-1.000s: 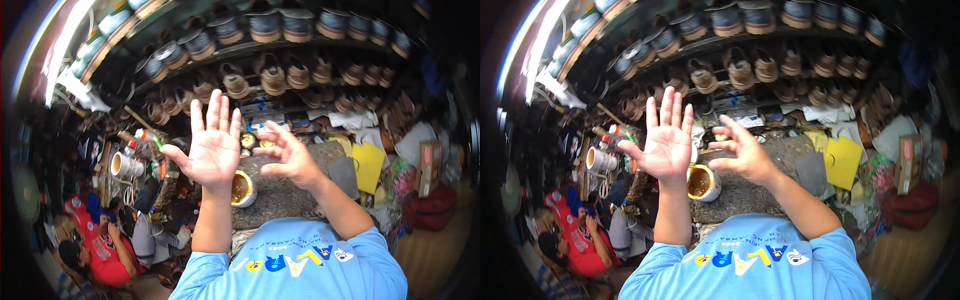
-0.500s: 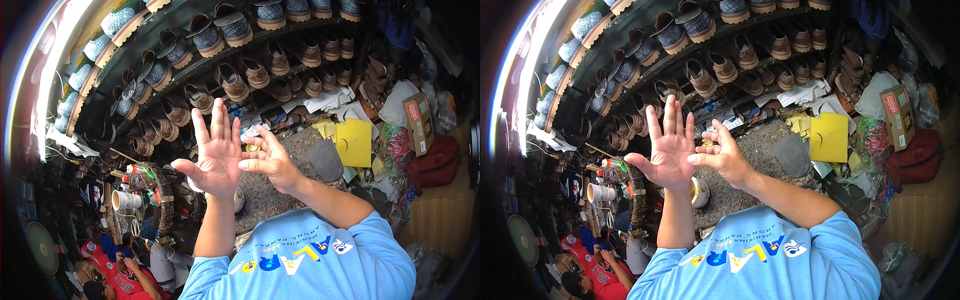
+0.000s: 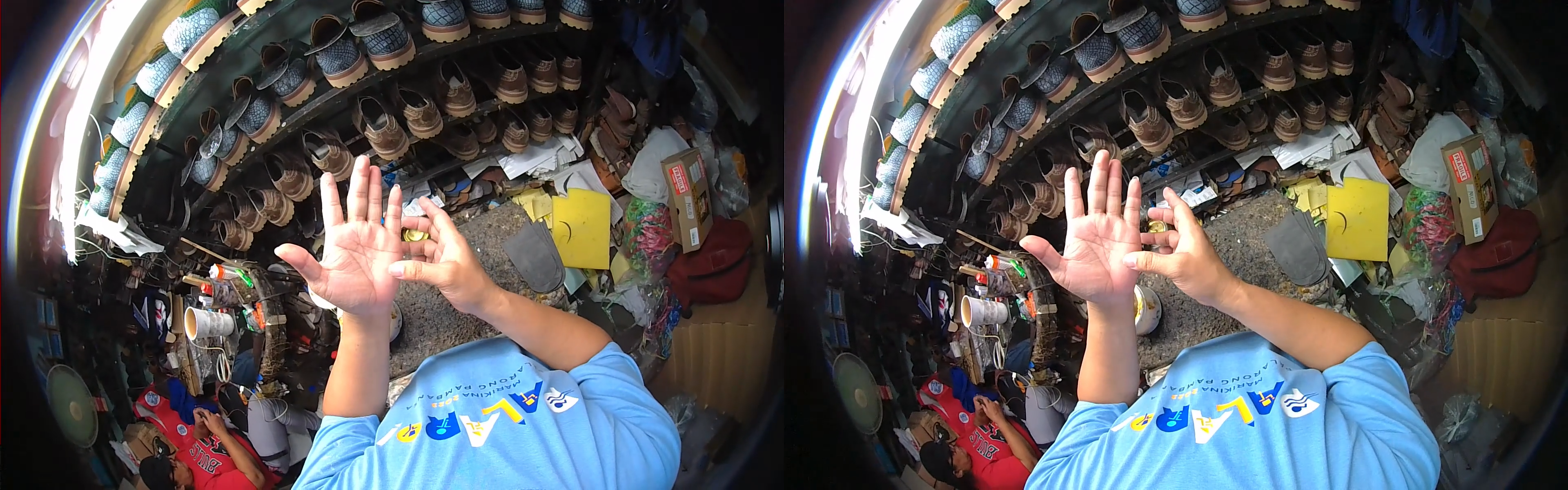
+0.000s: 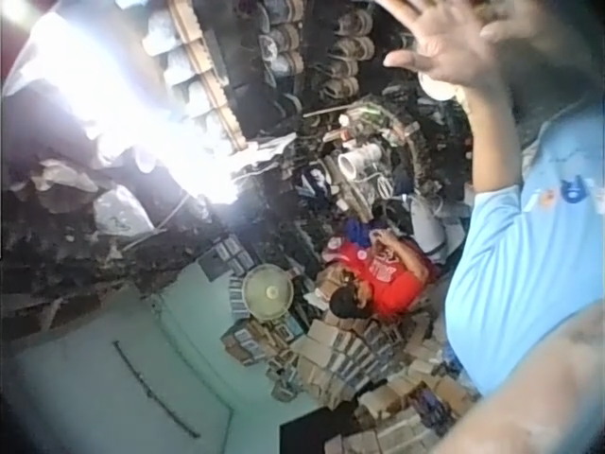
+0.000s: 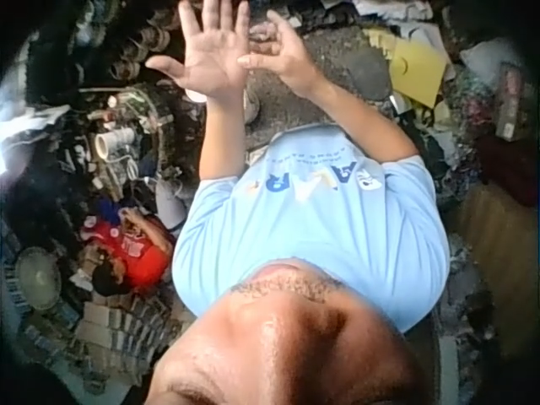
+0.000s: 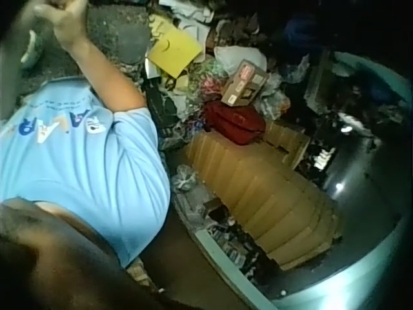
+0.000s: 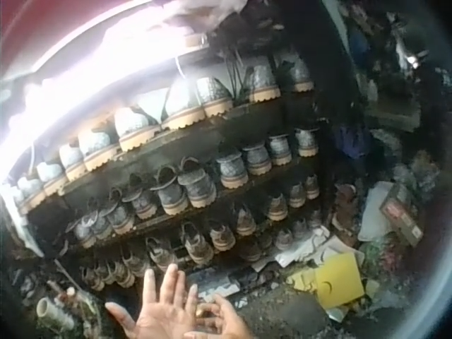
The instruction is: Applying glue to shoe components using a brush.
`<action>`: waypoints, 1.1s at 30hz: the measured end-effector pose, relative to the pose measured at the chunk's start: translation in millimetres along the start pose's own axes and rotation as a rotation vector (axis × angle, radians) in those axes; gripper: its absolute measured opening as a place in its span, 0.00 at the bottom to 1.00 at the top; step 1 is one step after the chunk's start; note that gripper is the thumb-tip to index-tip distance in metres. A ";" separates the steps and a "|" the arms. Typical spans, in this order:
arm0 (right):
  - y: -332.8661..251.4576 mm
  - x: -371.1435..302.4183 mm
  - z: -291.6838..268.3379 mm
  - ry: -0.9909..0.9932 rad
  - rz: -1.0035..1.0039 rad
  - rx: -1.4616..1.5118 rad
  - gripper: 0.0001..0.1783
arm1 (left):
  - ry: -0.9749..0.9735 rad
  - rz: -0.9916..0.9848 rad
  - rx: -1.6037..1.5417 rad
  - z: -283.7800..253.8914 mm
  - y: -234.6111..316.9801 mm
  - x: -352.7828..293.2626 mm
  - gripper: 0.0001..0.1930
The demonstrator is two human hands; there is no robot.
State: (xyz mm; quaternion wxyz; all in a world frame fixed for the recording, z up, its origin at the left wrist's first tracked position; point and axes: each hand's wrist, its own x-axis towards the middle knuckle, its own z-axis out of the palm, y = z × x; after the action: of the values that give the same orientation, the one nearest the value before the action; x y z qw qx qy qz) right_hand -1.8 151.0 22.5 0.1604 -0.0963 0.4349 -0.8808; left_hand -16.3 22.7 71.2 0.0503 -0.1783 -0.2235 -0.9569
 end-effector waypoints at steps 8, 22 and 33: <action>0.1 4.2 -3.3 0.000 0.101 0.187 0.65 | 0.037 -0.042 -0.033 0.1 -1.8 -0.9 0.59; -21.3 11.3 -46.1 0.193 -0.055 -0.033 0.51 | 0.192 -0.026 0.479 -7.3 -1.5 -21.4 0.54; -29.8 76.3 -161.4 -0.179 0.391 -1.716 0.52 | -0.666 -0.387 2.018 -114.7 -35.2 -163.6 0.47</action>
State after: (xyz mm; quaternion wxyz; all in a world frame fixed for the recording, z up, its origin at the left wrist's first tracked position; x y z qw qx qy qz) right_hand -128.6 258.8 -48.7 0.2139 -0.1759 0.9405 -0.1970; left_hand 93.4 5.9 -98.7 -0.0415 -0.2673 -0.9357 -0.2263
